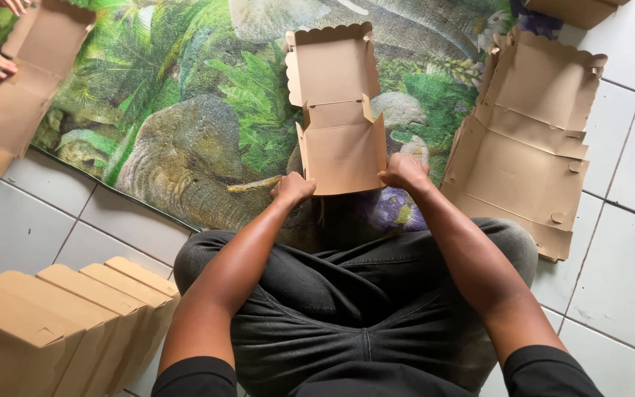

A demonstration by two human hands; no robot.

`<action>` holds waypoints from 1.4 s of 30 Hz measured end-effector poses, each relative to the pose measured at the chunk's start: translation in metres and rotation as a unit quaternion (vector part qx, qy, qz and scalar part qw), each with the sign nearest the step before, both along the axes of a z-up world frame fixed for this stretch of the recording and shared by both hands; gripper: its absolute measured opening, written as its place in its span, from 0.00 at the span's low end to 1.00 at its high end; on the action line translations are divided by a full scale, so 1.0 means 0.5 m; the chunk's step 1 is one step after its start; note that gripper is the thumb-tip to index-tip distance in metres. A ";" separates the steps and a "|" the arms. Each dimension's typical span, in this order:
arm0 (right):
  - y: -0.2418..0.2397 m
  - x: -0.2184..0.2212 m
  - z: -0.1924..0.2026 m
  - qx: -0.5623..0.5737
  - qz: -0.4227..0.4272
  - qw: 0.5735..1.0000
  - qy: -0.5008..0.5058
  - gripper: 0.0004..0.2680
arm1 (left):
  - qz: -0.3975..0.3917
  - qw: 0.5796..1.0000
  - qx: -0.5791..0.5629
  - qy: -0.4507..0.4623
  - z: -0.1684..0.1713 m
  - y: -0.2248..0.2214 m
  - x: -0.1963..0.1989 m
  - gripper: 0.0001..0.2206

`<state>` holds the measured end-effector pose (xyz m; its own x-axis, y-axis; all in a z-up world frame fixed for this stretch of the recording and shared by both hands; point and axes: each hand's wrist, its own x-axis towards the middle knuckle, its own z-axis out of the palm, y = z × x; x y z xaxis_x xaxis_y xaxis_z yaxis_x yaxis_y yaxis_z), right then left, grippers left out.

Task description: Folding a flat cardboard cutout into a small box while sitting on the floor.

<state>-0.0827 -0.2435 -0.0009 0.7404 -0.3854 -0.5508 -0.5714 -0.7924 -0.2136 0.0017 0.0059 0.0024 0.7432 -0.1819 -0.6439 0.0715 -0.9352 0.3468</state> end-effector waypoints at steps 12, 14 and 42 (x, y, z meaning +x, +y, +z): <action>-0.024 0.004 -0.092 0.045 -0.027 0.999 -0.006 0.15 | -0.004 1.000 -0.005 -0.010 -0.032 -0.003 0.003 0.26; -0.023 0.001 -0.091 0.054 -0.037 0.998 -0.016 0.13 | -0.004 1.000 -0.006 -0.015 -0.045 -0.005 0.003 0.25; -0.047 0.095 -0.015 0.102 -0.074 0.921 -0.369 0.20 | 0.016 0.940 -0.250 -0.233 0.006 -0.068 0.166 0.25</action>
